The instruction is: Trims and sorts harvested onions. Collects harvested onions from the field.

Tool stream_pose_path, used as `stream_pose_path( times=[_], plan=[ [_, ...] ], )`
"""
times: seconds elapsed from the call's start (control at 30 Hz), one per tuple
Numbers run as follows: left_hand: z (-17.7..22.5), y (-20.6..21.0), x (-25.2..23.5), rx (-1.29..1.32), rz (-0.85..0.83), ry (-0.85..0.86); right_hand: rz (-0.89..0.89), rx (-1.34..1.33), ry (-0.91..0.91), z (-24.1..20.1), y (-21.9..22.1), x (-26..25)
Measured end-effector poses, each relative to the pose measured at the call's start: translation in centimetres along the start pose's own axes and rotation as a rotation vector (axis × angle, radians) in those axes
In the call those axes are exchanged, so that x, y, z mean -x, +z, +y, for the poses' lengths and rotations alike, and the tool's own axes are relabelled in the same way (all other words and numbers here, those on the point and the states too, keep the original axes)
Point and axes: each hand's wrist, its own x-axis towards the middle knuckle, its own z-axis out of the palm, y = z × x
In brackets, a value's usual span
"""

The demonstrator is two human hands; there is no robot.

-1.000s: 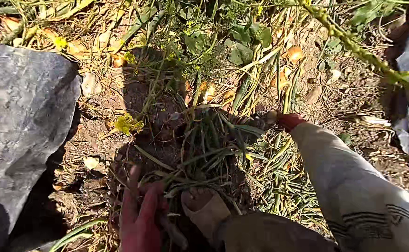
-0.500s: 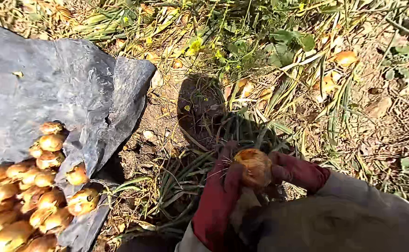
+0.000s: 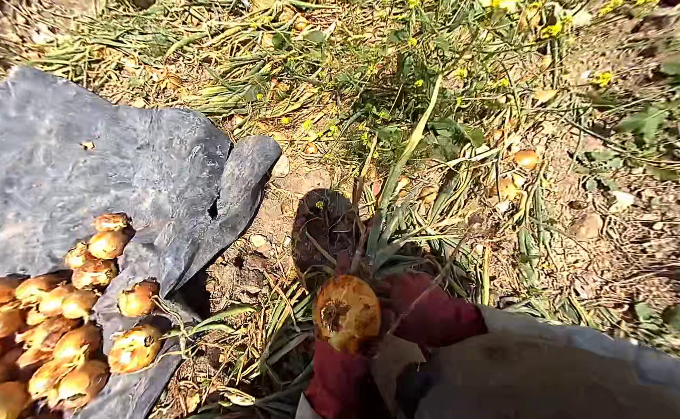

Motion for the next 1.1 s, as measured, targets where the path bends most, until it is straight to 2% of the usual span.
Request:
stream_pose_path(
  times=[0.03,0.1,0.13,0.2,0.23,0.27,0.33,0.37,0.4,0.43,0.5,0.57,0.6,0.67,0.7,0.73,0.8,0.83,0.9,0.93,1.03,1.1],
  plan=[
    [-1.6,0.3,0.6,0.048,0.022,0.020,-0.091,-0.071,0.059,0.0,0.3,-0.8],
    [-1.5,-0.1,0.7,-0.041,0.015,0.014,-0.056,-0.045,0.074,0.9,1.6,-1.7],
    [1.4,-0.5,0.2,-0.090,-0.020,-0.098,-0.058,0.004,0.083,1.3,1.8,-1.9],
    [12.0,-1.7,-3.5,-0.034,-0.129,-0.614,-0.153,0.045,0.199,1.9,1.2,-2.1],
    [14.3,-2.3,-5.2,0.098,-0.119,-0.764,-0.190,0.063,0.295,2.6,0.8,-2.1],
    [11.2,-3.4,-4.4,0.342,-0.121,-0.551,-0.251,0.086,0.435,3.8,0.4,-1.8],
    [0.8,-4.8,-4.2,0.751,-0.227,-0.058,-0.357,0.143,0.683,7.4,0.7,-0.5],
    [-0.9,-5.5,-5.0,0.803,-0.169,0.007,-0.418,0.151,0.747,9.6,0.8,0.6],
    [-0.6,-6.5,-5.9,0.678,-0.002,0.027,-0.495,0.124,0.771,11.8,0.5,1.5],
    [-1.3,-8.3,-6.9,0.537,0.146,0.123,-0.547,0.066,0.747,14.3,0.3,2.4],
    [-2.0,-11.8,-8.5,0.457,0.378,0.250,-0.523,-0.142,0.647,18.9,-0.5,3.4],
    [-0.9,-13.3,-9.3,0.494,0.573,0.235,-0.224,-0.372,0.640,22.7,-1.5,3.0],
    [-0.6,-13.6,-9.5,0.505,0.606,0.216,-0.026,-0.427,0.683,24.2,-2.0,2.0],
    [-0.6,-13.1,-9.4,0.527,0.585,0.180,0.317,-0.356,0.834,26.1,-2.8,-1.6],
    [-0.8,-12.3,-9.2,0.530,0.556,0.170,0.392,-0.311,0.904,26.9,-3.1,-3.8],
    [-0.6,-11.2,-9.0,0.498,0.556,0.129,0.379,-0.281,0.971,27.3,-3.5,-5.7],
    [0.1,-9.1,-8.4,0.456,0.519,0.035,0.201,-0.250,1.045,26.7,-5.1,-8.0],
    [0.5,-8.3,-8.1,0.448,0.471,-0.007,0.117,-0.242,1.026,26.8,-5.5,-8.2],
    [0.7,-7.2,-7.5,0.468,0.344,-0.036,0.276,-0.088,0.900,29.0,-2.6,-7.6],
    [0.5,-6.6,-7.3,0.475,0.283,-0.044,0.301,-0.058,0.849,29.4,-2.1,-7.2],
    [0.5,-4.8,-6.7,0.363,0.106,-0.032,0.299,-0.012,0.732,27.0,-1.9,-5.9],
    [1.3,-3.7,-6.2,0.261,0.017,-0.083,0.476,0.031,0.512,25.2,0.1,-4.5]
  ],
)
